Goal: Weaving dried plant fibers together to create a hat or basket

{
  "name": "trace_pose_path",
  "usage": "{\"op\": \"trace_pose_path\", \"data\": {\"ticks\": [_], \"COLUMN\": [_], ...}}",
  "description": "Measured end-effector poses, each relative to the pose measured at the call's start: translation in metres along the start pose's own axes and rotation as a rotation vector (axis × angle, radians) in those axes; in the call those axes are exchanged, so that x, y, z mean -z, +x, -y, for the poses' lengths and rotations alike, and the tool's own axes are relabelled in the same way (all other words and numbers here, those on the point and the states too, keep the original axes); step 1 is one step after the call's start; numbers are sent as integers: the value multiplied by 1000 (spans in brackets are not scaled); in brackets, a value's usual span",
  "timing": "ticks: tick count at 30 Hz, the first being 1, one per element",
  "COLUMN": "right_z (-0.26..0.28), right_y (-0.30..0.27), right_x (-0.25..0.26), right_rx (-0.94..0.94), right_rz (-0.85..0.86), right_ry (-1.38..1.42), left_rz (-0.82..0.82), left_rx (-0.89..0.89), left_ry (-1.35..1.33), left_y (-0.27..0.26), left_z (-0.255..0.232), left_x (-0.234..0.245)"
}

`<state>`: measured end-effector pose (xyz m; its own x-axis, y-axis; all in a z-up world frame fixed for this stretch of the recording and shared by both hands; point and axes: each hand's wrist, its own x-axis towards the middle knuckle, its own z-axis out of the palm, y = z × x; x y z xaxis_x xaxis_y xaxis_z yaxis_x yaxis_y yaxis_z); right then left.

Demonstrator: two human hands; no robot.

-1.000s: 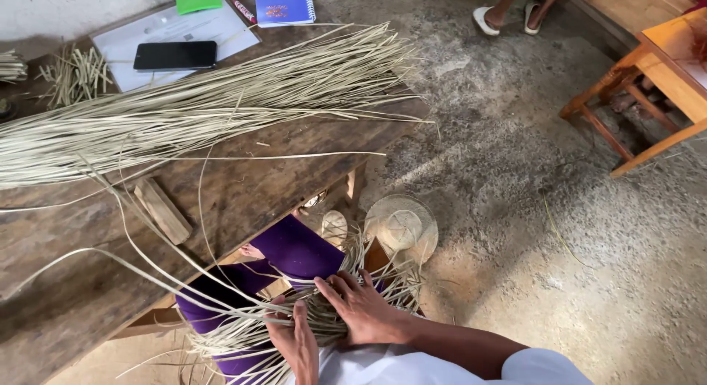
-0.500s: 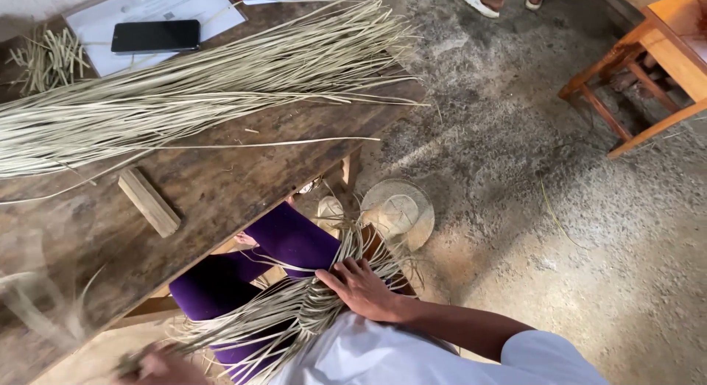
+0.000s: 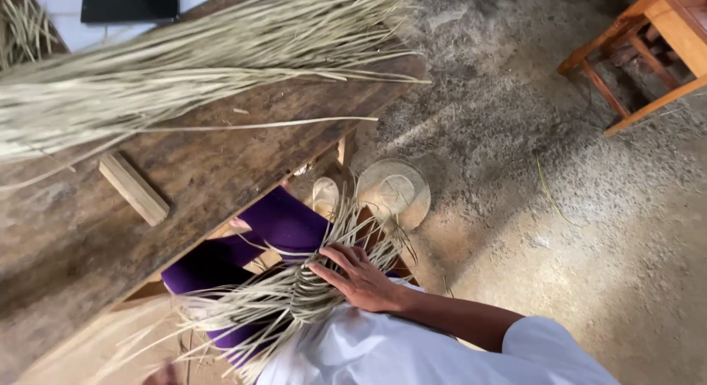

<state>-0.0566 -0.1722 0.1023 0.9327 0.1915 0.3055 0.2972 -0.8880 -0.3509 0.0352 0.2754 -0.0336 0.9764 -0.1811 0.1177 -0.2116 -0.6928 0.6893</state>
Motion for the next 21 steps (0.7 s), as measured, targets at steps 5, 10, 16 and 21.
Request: {"op": "trace_pose_path", "data": {"ticks": [5,10,16,21], "right_z": [4,-4,-42,-29], "right_y": [-5,-24,-50,-6], "right_x": [26,-6,-55,-19], "right_rx": [149,208,247,292], "right_rz": [-11,-45,-100,-438], "right_ry": [315,377,159,42], "left_rz": [529,357,184,-78], "left_rx": [349,216,267,142], "left_ry": [-140,-475,-658,-722], "left_y": [27,17,12,19], "left_z": [-246,-280,-273,-290], "left_x": [11,-24,-81,-87]}}
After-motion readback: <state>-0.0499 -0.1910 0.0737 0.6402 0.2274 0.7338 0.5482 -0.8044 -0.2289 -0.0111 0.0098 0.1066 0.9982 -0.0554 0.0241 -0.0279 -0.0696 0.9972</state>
